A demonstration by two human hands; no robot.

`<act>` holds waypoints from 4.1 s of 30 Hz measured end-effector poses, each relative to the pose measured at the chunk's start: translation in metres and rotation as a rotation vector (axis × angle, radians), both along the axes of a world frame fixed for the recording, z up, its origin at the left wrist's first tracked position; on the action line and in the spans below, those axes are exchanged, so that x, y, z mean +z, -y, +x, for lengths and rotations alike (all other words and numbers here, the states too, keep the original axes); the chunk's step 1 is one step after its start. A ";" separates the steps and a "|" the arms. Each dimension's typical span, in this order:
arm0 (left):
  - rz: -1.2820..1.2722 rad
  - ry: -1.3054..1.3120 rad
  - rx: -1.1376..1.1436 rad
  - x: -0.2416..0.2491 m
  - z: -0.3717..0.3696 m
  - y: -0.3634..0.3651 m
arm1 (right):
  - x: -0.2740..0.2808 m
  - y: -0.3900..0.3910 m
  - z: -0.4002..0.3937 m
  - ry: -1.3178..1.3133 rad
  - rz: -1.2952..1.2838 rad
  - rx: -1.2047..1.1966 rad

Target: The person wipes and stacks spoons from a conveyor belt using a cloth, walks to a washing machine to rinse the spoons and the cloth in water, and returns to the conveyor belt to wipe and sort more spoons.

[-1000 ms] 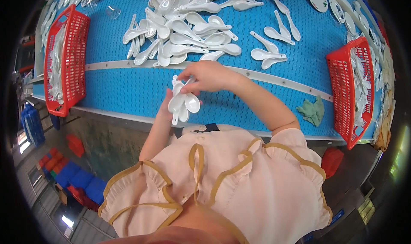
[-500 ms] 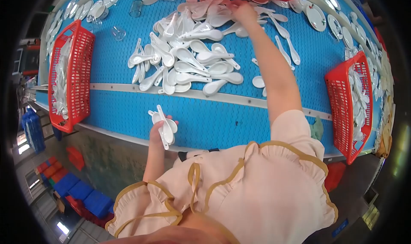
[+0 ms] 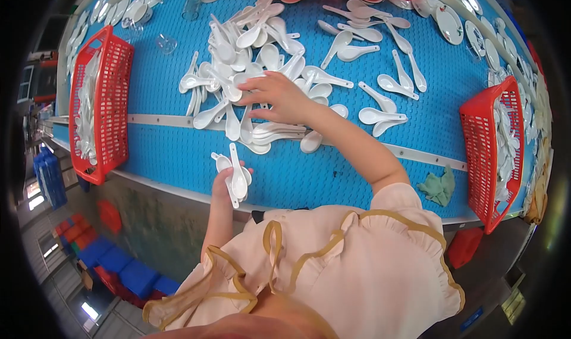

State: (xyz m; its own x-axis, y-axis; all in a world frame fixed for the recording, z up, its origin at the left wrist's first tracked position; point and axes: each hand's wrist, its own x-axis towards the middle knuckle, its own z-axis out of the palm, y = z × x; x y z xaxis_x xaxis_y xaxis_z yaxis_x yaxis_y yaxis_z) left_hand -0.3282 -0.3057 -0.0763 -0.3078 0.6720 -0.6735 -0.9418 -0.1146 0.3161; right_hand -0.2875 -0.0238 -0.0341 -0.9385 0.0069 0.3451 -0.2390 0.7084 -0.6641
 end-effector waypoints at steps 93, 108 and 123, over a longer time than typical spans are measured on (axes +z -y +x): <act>0.101 -0.135 0.154 0.032 0.011 0.060 | -0.012 0.017 0.140 0.633 -0.471 -0.859; 0.078 -0.177 0.102 0.023 0.006 0.074 | 0.012 0.002 0.038 -0.041 -0.357 -0.737; 0.380 -0.056 0.173 0.018 0.005 0.087 | -0.032 -0.100 0.084 -0.086 -0.199 -0.884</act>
